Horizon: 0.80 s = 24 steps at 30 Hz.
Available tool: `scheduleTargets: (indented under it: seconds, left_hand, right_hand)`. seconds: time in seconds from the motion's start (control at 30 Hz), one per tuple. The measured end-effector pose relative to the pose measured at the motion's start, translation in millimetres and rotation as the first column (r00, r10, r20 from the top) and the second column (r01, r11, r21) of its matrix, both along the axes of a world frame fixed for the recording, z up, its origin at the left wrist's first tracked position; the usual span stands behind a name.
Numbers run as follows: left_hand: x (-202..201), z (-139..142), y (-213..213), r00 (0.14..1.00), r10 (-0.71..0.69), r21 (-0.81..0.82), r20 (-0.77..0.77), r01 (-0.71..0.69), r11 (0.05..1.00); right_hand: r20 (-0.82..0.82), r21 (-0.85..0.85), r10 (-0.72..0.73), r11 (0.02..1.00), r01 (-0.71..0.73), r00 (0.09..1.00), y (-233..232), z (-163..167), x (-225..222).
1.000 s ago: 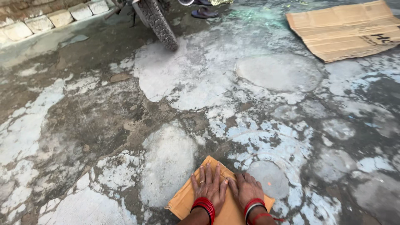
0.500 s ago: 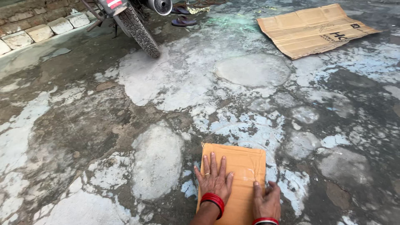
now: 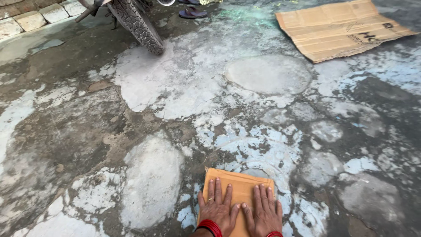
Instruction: The person flattens empty cardboard boxes on the ground by pressing them with both hands, folds each flattened sheet over, and stacks the folded pieces into a blue plastic basin. They work through the boxes one at a time, pressing each sheet flat before folding and adding it to the pile.
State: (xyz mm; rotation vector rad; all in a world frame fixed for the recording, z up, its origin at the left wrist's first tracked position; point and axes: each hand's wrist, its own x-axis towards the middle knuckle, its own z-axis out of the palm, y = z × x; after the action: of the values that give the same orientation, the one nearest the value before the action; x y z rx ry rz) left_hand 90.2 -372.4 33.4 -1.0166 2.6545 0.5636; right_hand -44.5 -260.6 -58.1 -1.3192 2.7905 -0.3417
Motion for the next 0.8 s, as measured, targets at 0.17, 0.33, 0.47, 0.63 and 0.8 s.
scheduleTargets:
  seconds: [0.17,0.33,0.47,0.63,0.8]
  left_hand:
    - [3,-6,5,0.987,0.003,-0.126,-0.163,-0.024,0.992]
    - [8,-10,3,0.957,-0.019,-0.212,-0.289,-0.044,0.976]
    - [10,-4,1,0.957,-0.035,-0.225,-0.287,-0.032,0.974]
    - [11,17,-6,0.985,-0.044,-0.167,-0.168,0.016,0.986]
    - [13,32,-23,0.985,-0.168,-0.074,-0.023,0.166,0.983]
  right_hand:
    - [-0.043,-0.122,0.019,0.992,-0.024,0.999,5,9,4]
    - [-0.13,-0.016,0.04,0.999,-0.043,0.991,6,34,3]
    - [-0.057,0.155,0.072,0.986,-0.063,0.996,21,55,1]
    - [0.027,0.282,0.08,0.956,-0.084,0.996,24,71,-1]
    - [0.087,0.341,0.106,0.931,-0.129,0.991,31,78,-3]
